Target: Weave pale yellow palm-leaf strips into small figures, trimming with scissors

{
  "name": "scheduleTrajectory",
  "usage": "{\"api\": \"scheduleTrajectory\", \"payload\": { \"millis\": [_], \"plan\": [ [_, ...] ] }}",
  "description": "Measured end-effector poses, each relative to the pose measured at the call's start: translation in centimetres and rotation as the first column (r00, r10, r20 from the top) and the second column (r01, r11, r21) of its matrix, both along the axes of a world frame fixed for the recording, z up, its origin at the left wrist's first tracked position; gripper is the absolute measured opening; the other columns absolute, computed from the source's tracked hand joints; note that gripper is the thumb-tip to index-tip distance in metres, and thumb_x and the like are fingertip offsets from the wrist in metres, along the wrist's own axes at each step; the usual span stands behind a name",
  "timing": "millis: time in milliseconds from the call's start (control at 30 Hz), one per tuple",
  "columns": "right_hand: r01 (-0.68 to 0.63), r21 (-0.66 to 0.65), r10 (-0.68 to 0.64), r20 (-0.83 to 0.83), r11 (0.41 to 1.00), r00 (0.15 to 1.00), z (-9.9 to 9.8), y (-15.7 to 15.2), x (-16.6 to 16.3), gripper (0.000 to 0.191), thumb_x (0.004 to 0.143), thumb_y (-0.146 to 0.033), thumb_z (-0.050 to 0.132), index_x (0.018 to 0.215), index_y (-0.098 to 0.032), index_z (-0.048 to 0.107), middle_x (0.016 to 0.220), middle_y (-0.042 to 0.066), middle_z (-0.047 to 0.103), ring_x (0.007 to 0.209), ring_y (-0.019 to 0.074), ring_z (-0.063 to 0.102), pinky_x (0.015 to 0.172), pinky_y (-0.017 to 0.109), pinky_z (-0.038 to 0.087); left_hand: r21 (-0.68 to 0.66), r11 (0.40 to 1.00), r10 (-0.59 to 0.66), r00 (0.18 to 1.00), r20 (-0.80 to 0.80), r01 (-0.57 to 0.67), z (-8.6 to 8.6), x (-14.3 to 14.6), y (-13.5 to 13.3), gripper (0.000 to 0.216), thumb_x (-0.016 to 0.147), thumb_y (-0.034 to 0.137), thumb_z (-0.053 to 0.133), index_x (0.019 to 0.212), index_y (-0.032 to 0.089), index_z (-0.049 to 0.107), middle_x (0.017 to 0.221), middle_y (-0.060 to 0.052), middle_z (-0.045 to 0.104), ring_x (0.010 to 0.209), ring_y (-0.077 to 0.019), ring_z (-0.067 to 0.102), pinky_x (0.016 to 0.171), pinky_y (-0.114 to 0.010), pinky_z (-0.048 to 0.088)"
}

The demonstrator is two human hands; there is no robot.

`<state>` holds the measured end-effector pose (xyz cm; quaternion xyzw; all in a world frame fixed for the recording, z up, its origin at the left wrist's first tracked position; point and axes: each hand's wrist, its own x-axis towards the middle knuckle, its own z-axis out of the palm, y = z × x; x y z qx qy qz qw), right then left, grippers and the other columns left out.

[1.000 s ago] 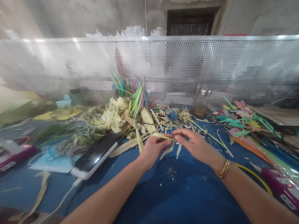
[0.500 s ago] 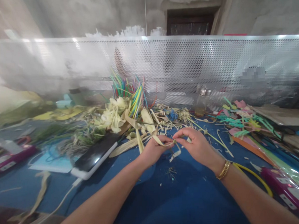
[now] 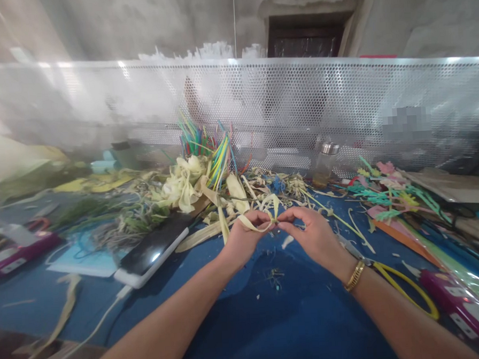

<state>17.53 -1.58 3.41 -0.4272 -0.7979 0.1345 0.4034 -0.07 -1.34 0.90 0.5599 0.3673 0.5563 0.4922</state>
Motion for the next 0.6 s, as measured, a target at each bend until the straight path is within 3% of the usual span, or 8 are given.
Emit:
{"api": "scheduleTrajectory", "payload": {
  "millis": [200,400,600],
  "plan": [
    [0.015,0.053,-0.018,0.058,0.998,0.998,0.59,0.05,0.38,0.012,0.084,-0.029,0.059,0.076,-0.023,0.066,0.074,0.001,0.068,0.071,0.0164,0.059,0.070,0.031,0.042,-0.032,0.998,-0.047,0.997,0.059,0.049,0.08,0.31,-0.45,0.023,0.066,0.036,0.074,0.070,0.016,0.062,0.068,-0.002,0.061,0.066,-0.0142,0.056,0.065,-0.027,0.044],
    [0.044,0.104,-0.060,0.156,0.994,0.986,0.94,0.15,0.78,0.011,0.086,-0.027,0.057,0.077,-0.023,0.064,0.076,0.001,0.067,0.075,0.0176,0.057,0.073,0.032,0.038,-0.003,0.998,-0.056,0.998,0.024,0.056,0.27,0.29,-0.59,0.019,0.071,0.032,0.070,0.068,0.016,0.061,0.068,-0.003,0.059,0.066,-0.0129,0.051,0.064,-0.025,0.040],
    [0.069,0.141,-0.099,0.214,0.988,0.972,0.97,0.21,0.88,0.011,0.086,-0.028,0.056,0.078,-0.024,0.063,0.077,0.000,0.067,0.075,0.0180,0.056,0.076,0.034,0.034,-0.026,0.996,-0.079,0.993,0.089,0.082,0.02,0.35,-0.51,0.018,0.071,0.031,0.070,0.070,0.016,0.062,0.070,-0.002,0.057,0.065,-0.0116,0.048,0.063,-0.024,0.038]
  ]
}}
